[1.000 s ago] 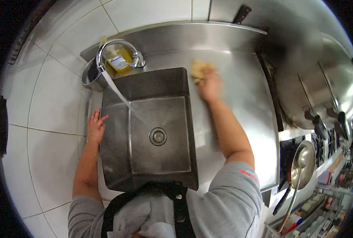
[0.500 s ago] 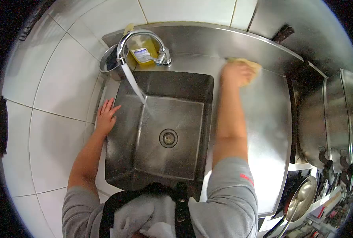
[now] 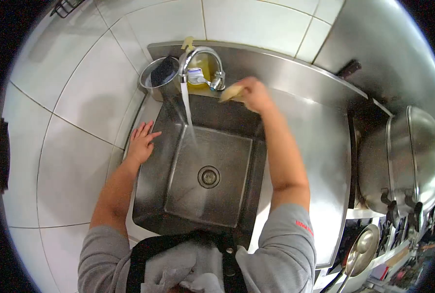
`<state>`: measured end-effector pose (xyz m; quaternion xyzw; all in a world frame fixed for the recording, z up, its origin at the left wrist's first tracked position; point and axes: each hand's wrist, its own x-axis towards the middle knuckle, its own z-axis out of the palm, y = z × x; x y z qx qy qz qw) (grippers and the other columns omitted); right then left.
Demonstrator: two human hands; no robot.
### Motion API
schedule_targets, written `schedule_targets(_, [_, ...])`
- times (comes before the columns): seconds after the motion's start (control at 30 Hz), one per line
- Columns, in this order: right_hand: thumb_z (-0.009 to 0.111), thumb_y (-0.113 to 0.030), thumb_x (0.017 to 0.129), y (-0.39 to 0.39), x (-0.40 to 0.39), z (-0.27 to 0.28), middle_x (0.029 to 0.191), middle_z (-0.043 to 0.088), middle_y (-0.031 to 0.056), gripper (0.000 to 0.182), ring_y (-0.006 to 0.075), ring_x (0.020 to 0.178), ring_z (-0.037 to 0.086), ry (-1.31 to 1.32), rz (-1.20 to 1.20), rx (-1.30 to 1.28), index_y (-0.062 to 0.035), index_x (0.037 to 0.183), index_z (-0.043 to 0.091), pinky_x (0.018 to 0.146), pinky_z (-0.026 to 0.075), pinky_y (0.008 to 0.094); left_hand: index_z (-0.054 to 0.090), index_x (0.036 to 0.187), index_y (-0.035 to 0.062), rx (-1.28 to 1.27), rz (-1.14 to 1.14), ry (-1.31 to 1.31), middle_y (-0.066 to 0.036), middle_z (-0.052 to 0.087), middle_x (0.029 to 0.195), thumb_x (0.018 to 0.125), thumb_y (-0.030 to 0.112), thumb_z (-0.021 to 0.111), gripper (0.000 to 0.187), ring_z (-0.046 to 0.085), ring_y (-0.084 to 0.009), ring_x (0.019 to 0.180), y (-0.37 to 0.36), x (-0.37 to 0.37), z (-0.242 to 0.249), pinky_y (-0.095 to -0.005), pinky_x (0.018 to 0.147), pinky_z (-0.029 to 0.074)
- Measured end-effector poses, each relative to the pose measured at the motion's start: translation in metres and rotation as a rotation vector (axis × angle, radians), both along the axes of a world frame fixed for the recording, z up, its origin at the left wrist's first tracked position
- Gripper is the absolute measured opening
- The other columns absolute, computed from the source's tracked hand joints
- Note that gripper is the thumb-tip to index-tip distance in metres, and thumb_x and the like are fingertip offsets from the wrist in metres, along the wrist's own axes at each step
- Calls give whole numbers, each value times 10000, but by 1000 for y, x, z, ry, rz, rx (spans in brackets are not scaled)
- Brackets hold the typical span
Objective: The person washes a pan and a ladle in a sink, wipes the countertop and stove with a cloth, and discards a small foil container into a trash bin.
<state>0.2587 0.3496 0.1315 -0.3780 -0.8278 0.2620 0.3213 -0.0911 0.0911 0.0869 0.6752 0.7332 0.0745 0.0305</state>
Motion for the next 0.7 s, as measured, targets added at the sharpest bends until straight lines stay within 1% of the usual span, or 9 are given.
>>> schedule_targets(0.13, [511, 42, 750, 52, 60, 31, 1052, 610, 193, 322, 358, 1004, 566, 332, -336, 628, -12, 1050, 614, 894, 447, 394, 603, 1167, 249, -13, 6, -8, 14, 249, 1489, 800, 53, 536, 422, 187, -230, 1385, -2, -1, 1, -439, 1124, 142])
schedule_targets(0.2, [583, -41, 700, 68, 69, 44, 1009, 600, 177, 334, 361, 944, 567, 146, -753, 831, -36, 1033, 615, 855, 459, 435, 608, 1160, 248, -22, 6, -7, 13, 247, 1489, 796, 47, 532, 422, 190, -232, 1384, -2, -1, 3, -442, 1124, 142])
schedule_targets(0.27, [628, -70, 639, 88, 54, 31, 1030, 595, 151, 361, 340, 963, 563, -82, -880, 766, -82, 1001, 630, 840, 460, 435, 614, 1150, 247, -38, 7, -8, 12, 245, 1489, 791, 40, 529, 423, 194, -234, 1383, -1, 1, 5, -446, 1124, 141])
schedule_targets(0.37, [660, -76, 606, 82, -18, 34, 1053, 600, 114, 372, 312, 1033, 544, -179, -657, 687, -131, 973, 646, 873, 433, 426, 624, 1127, 245, -42, 13, -10, 9, 248, 1488, 777, 32, 528, 420, 204, -239, 1380, 1, 3, 4, -451, 1121, 142])
schedule_targets(0.47, [653, -86, 669, 64, -85, 37, 1218, 514, 69, 550, 293, 1130, 490, -343, -360, 755, -262, 1180, 551, 955, 373, 460, 638, 1092, 241, 16, -6, -12, 4, 272, 1481, 762, 29, 530, 407, 218, -244, 1377, 0, 3, 3, -450, 1117, 148])
schedule_targets(0.5, [590, -129, 767, 58, -96, 37, 1320, 451, 42, 518, 267, 1242, 407, -482, -333, 773, -307, 1247, 507, 1018, 333, 445, 642, 1082, 239, 39, -16, -15, 3, 281, 1478, 758, 28, 530, 403, 222, -245, 1375, 0, -1, -4, -449, 1116, 150])
schedule_targets(0.53, [500, -97, 827, 58, -97, 34, 1369, 404, 36, 574, 261, 1283, 365, -490, -296, 773, -372, 1324, 422, 1081, 261, 437, 646, 1072, 238, 65, -28, -21, 1, 290, 1475, 754, 28, 531, 398, 226, -246, 1374, 0, -3, -7, -447, 1115, 152])
schedule_targets(0.6, [463, -93, 850, 66, -80, 31, 1403, 359, 19, 614, 257, 1321, 310, -590, -194, 861, -420, 1359, 358, 1114, 205, 433, 649, 1066, 237, 72, -41, -14, 0, 303, 1471, 747, 28, 531, 398, 236, -249, 1370, -1, -4, -6, -445, 1113, 156])
schedule_targets(0.7, [465, -97, 852, 66, -28, 16, 1432, 319, 3, 611, 254, 1353, 256, -714, -317, 898, -444, 1345, 365, 1127, 182, 432, 649, 1067, 237, 73, -33, -11, -1, 305, 1470, 746, 28, 532, 401, 241, -249, 1368, -2, -1, -4, -442, 1112, 159])
